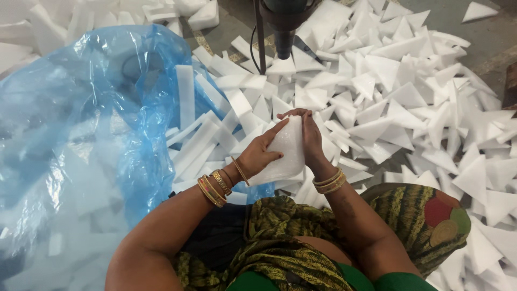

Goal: The person sits on the floor and repeatedly picks up white foam pieces from a large pile. They hold each piece with both hands, inspect it, and then place it back onto the pile. The process is repetitive and involves handling the foam pieces one at a time.

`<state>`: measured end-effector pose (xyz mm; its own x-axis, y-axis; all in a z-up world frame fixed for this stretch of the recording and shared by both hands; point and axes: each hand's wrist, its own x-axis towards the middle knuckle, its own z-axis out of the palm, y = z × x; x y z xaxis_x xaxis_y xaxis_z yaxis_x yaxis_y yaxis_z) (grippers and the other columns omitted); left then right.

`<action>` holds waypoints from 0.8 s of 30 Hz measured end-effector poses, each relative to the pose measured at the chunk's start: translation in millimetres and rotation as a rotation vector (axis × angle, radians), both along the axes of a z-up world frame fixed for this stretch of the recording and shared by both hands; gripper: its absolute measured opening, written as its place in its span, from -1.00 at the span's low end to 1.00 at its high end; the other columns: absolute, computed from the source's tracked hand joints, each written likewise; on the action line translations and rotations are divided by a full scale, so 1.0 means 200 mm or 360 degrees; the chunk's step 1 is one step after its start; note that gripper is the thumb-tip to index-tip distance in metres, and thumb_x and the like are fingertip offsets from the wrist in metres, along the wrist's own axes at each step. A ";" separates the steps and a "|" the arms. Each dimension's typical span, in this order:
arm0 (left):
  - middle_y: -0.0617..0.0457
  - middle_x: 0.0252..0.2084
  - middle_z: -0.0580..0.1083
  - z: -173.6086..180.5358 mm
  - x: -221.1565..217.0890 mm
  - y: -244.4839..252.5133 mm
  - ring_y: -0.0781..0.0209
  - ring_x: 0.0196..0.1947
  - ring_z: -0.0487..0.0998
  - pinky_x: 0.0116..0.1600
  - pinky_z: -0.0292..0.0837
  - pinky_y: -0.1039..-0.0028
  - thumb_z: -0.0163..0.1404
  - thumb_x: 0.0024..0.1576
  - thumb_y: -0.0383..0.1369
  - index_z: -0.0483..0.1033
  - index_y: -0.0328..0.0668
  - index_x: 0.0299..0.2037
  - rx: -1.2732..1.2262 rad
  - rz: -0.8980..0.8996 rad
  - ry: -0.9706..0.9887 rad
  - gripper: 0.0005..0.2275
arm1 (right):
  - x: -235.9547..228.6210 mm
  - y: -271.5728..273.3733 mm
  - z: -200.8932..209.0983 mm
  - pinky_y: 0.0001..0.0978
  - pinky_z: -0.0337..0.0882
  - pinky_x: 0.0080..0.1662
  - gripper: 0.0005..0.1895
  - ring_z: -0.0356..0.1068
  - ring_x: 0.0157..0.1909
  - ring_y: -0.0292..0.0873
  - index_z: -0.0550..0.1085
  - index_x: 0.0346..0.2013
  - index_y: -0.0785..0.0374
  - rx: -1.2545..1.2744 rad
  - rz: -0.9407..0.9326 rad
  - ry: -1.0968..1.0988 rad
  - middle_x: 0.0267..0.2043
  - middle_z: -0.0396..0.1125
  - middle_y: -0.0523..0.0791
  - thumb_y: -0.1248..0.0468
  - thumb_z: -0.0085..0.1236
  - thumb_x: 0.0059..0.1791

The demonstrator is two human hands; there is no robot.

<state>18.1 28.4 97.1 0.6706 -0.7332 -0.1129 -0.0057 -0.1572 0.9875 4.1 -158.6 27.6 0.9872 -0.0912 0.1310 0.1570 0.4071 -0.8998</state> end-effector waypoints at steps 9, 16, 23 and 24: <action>-0.20 0.50 0.09 -0.08 0.05 -0.01 0.15 0.36 0.25 0.38 0.29 0.38 0.02 0.06 -0.72 -0.08 -0.04 0.57 -0.0102 -0.0031 -0.0145 -0.16 | 0.01 -0.02 -0.06 -0.29 0.48 0.13 -0.54 0.45 0.10 -0.07 0.27 -0.01 0.22 0.0142 0.0023 0.0084 0.14 0.41 0.18 -0.08 -0.46 0.22; -0.25 0.16 0.51 -0.09 0.13 0.03 0.09 0.10 0.52 0.21 0.42 0.36 0.11 0.12 -0.54 -0.08 -0.10 0.56 0.0027 0.0000 0.0163 -0.20 | 0.03 -0.12 -0.05 -0.25 0.52 -0.01 -0.73 0.49 -0.02 -0.05 0.24 0.05 0.25 -0.0081 -0.0097 -0.0056 -0.02 0.45 0.13 0.11 -0.26 0.21; -0.18 -0.03 0.65 -0.03 0.21 0.13 0.16 -0.01 0.65 0.13 0.58 0.40 0.21 0.12 -0.45 0.11 -0.12 0.50 0.0251 -0.0045 -0.0194 -0.28 | 0.05 -0.25 -0.04 -0.12 0.56 0.03 -0.64 0.51 0.07 0.06 0.28 0.10 0.24 0.0298 -0.0265 0.0144 -0.10 0.42 0.03 0.02 -0.26 0.22; -0.17 -0.03 0.63 -0.01 0.21 0.13 0.16 0.01 0.64 0.13 0.57 0.40 0.23 0.07 -0.47 0.07 -0.10 0.49 0.0252 -0.0057 -0.0202 -0.22 | 0.05 -0.25 -0.05 -0.11 0.56 0.01 -0.63 0.51 0.07 0.08 0.28 0.11 0.22 0.0325 -0.0268 0.0200 -0.10 0.42 0.03 0.00 -0.26 0.21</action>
<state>59.9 54.7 95.3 0.6608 -0.7365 -0.1447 -0.1371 -0.3080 0.9415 15.1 -208.6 17.0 0.9633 -0.2668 -0.0293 0.1301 0.5595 -0.8186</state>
